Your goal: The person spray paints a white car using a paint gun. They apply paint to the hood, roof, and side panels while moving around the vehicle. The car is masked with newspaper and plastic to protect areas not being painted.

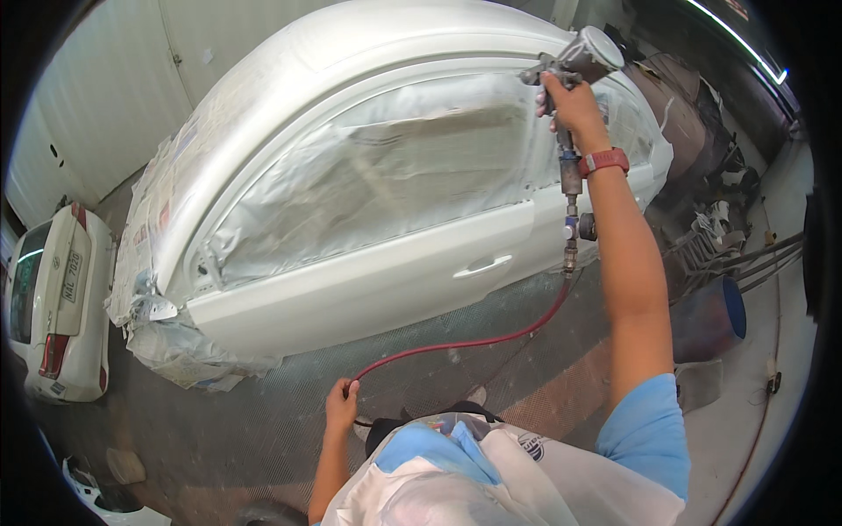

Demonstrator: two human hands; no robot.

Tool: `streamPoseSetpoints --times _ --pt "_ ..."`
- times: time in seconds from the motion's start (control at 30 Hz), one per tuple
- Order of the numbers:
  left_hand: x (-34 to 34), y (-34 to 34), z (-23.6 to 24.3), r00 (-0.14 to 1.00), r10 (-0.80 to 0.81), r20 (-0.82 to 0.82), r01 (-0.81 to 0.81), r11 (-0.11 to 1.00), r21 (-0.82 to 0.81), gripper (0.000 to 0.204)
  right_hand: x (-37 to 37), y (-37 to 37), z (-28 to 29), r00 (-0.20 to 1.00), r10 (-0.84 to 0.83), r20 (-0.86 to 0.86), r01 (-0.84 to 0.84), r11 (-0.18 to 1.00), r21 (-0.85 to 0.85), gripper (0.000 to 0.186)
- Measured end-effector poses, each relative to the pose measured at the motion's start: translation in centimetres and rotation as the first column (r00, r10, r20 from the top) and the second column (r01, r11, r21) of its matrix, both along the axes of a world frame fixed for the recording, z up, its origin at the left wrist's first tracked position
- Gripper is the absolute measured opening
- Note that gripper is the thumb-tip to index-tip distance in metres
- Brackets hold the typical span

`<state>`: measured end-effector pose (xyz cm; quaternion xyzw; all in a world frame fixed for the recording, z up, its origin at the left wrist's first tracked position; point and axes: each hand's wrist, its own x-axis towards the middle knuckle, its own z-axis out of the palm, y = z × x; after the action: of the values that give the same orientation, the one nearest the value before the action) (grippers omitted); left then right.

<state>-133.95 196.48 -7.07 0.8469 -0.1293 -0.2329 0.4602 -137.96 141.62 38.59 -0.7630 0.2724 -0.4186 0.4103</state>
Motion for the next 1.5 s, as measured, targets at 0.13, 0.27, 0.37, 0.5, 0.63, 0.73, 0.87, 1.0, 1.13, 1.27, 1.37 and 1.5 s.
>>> streamPoseSetpoints --times 0.13,0.27,0.37,0.5,0.63,0.73,0.87,1.0,1.13,1.27,1.37,1.5 --pt "-3.3 -6.7 0.7 0.989 -0.081 0.120 0.060 0.983 0.174 0.035 -6.7 -12.5 0.1 0.993 -0.096 0.068 0.092 0.994 0.055 0.031" --pt "-6.4 -12.6 -0.7 0.982 -0.018 0.187 -0.029 0.970 0.242 0.033 -12.4 -20.3 0.4 0.992 -0.100 0.080 0.100 0.995 0.007 0.032" --pt "-7.5 -16.6 -1.6 0.975 0.026 0.222 -0.099 0.942 0.322 0.029 -13.6 -22.3 1.5 0.993 0.047 0.112 -0.044 0.998 -0.035 0.033" --pt "-9.2 -22.6 -2.2 0.890 0.011 0.456 -0.133 0.962 0.237 0.026 -12.3 -21.8 2.5 0.953 0.298 0.061 -0.296 0.954 -0.035 0.035" --pt "-10.8 -27.7 -1.9 0.795 0.013 0.606 -0.142 0.976 0.166 0.024 -10.6 -21.8 2.1 0.899 0.433 0.058 -0.431 0.901 -0.048 0.036" --pt "-11.2 -30.9 -0.8 0.890 -0.075 0.450 -0.056 0.961 0.270 0.025 -10.7 -25.4 2.4 0.909 0.417 -0.013 -0.417 0.907 -0.060 0.035" --pt "-12.4 -35.7 0.5 0.931 -0.244 0.271 0.172 0.949 0.262 0.027 -12.5 -34.1 3.3 0.956 0.283 -0.075 -0.288 0.956 -0.064 0.037" --pt "-13.7 -41.7 1.1 0.925 -0.343 0.161 0.304 0.925 0.226 0.033 -17.2 -44.2 3.9 0.989 0.042 -0.144 -0.046 0.999 -0.023 0.032" --pt "-15.0 -47.1 1.5 0.892 -0.439 0.105 0.407 0.883 0.234 0.036 -23.4 -53.5 2.9 0.988 -0.120 -0.094 0.123 0.992 0.031 0.036" --pt "-16.6 -51.7 1.8 0.873 -0.483 0.067 0.451 0.851 0.267 0.035 -30.1 -61.6 0.6 0.961 -0.274 -0.033 0.276 0.957 0.085 0.035" --pt "-19.0 -55.0 1.9 0.883 -0.465 0.062 0.430 0.855 0.290 0.036 -35.3 -67.6 -1.7 0.933 -0.358 0.014 0.354 0.927 0.125 0.036" --pt "-25.1 -58.7 2.9 0.900 -0.416 0.125 0.368 0.884 0.289 0.036 -42.7 -76.5 -5.9 0.916 -0.398 0.043 0.382 0.900 0.208 0.037"
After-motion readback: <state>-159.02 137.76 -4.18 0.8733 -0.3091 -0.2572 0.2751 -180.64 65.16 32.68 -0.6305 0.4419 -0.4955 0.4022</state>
